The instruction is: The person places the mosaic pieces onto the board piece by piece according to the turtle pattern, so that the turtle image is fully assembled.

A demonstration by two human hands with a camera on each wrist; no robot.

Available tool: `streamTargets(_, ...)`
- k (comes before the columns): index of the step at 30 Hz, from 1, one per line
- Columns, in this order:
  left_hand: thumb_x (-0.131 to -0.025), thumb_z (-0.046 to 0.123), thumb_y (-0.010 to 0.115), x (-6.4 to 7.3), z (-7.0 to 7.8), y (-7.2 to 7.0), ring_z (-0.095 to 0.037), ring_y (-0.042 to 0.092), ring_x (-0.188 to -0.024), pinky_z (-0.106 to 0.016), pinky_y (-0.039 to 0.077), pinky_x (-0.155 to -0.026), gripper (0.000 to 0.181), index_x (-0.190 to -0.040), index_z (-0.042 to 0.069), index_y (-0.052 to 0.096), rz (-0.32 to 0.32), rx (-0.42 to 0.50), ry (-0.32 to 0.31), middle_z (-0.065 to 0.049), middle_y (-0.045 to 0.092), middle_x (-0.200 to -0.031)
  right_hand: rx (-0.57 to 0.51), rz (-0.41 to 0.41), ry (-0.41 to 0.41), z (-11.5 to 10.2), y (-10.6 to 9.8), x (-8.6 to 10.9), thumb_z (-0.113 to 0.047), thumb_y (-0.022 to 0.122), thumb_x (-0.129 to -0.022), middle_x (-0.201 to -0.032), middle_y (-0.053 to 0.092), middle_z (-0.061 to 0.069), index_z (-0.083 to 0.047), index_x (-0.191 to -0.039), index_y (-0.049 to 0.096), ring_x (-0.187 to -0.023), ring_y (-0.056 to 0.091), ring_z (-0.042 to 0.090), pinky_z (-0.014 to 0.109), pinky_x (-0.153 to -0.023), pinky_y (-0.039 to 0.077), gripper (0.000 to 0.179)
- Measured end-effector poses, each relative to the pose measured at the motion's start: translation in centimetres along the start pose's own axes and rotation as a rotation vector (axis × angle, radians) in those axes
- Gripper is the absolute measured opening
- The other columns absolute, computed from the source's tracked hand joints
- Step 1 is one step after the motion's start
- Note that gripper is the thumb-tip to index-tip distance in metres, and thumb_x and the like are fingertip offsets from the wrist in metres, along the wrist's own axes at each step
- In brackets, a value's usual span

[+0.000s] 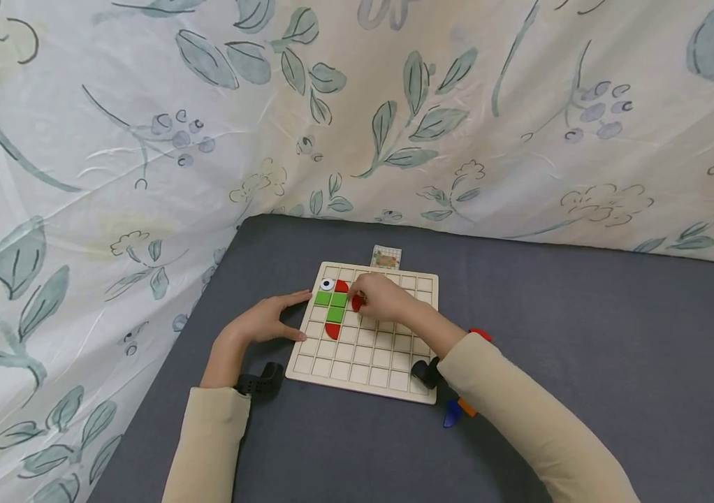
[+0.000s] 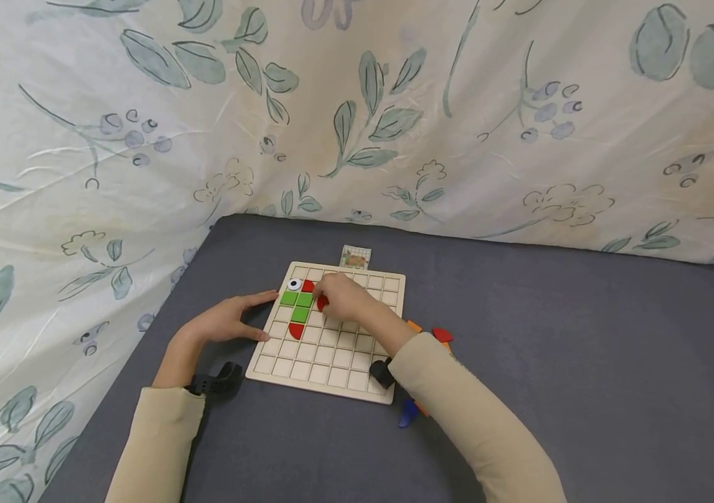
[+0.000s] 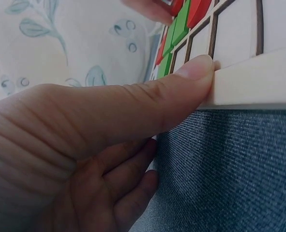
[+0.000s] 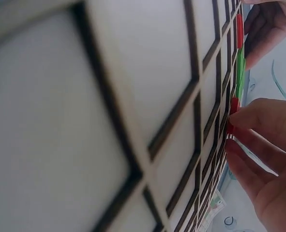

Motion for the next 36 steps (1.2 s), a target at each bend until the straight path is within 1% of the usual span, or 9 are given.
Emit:
streamTargets(3,-0.074,0.02,0.078,-0.02,0.0,-0.02,-0.036,0.024,-0.136,-0.054,0.028,-0.106,0.084,-0.144,0.009,0.034,0.001,0.003,-0.003,-0.013,0.028,-0.149,0.009,0.019,-0.016,0.02,-0.16,0.0,0.006,0.061,-0.079,-0.098,0.067,0.012,0.001,-0.1,0.07,-0.079,0.056,0.018,0.026,-0.069,0.048,0.023)
streamTargets(6,-0.073,0.021,0.078,-0.02,-0.02,-0.06,-0.036,0.024,-0.136,-0.054,0.027,-0.106,0.084,-0.144,0.01,0.034,0.003,0.0,-0.008,-0.013,0.028,-0.15,0.006,0.028,-0.019,0.08,-0.21,-0.05,0.005,0.061,-0.08,-0.096,0.067,0.012,0.001,-0.1,0.071,-0.074,0.052,0.017,0.025,-0.066,0.045,0.022)
streamTargets(11,-0.074,0.021,0.078,-0.02,0.01,-0.08,-0.035,0.025,-0.136,-0.054,0.027,-0.106,0.084,-0.144,0.01,0.033,0.0,0.0,-0.011,-0.013,0.028,-0.149,0.009,0.029,0.006,0.32,-0.16,-0.1,-0.001,0.064,-0.082,-0.097,0.066,0.011,-0.001,-0.1,0.071,-0.077,0.054,0.017,0.026,-0.069,0.047,0.019)
streamTargets(15,-0.074,0.021,0.078,-0.1,-0.02,-0.09,-0.035,0.025,-0.136,-0.054,0.028,-0.106,0.084,-0.144,0.01,0.033,-0.001,-0.001,-0.007,-0.013,0.029,-0.149,0.013,0.034,0.009,0.25,-0.18,-0.08,-0.004,0.067,-0.082,-0.095,0.066,0.01,-0.002,-0.099,0.071,-0.079,0.057,0.018,0.027,-0.071,0.049,0.018)
streamTargets(22,-0.074,0.021,0.078,-0.05,-0.01,-0.05,-0.036,0.026,-0.136,-0.054,0.028,-0.106,0.084,-0.144,0.009,0.034,-0.001,-0.003,-0.001,-0.014,0.029,-0.149,0.038,0.045,0.018,0.24,-0.28,0.06,-0.007,0.07,-0.081,-0.09,0.066,0.01,0.0,-0.098,0.071,-0.078,0.058,0.019,0.027,-0.069,0.049,0.018)
streamTargets(31,-0.074,0.02,0.078,-0.1,0.18,-0.14,-0.036,0.025,-0.136,-0.053,0.027,-0.106,0.084,-0.144,0.008,0.033,0.004,-0.005,0.0,-0.013,0.029,-0.149,0.011,0.002,0.071,0.38,-0.22,0.29,-0.009,0.071,-0.079,-0.094,0.065,0.011,0.0,-0.104,0.07,-0.087,0.059,0.022,0.03,-0.075,0.051,0.027)
streamTargets(36,-0.074,0.021,0.078,0.03,0.22,-0.15,-0.037,0.025,-0.136,-0.054,0.027,-0.106,0.084,-0.143,0.007,0.034,0.006,-0.006,0.0,-0.015,0.03,-0.148,-0.003,-0.013,0.091,0.48,-0.38,0.58,-0.012,0.07,-0.081,-0.102,0.066,0.011,0.0,-0.109,0.067,-0.092,0.061,0.022,0.031,-0.078,0.051,0.031)
Point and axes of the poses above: each hand's wrist, its own x-axis away from the middle knuckle, its own y-axis out of the palm, z = x × y, the point moved 7 cm from there along -x, towards the middle knuckle
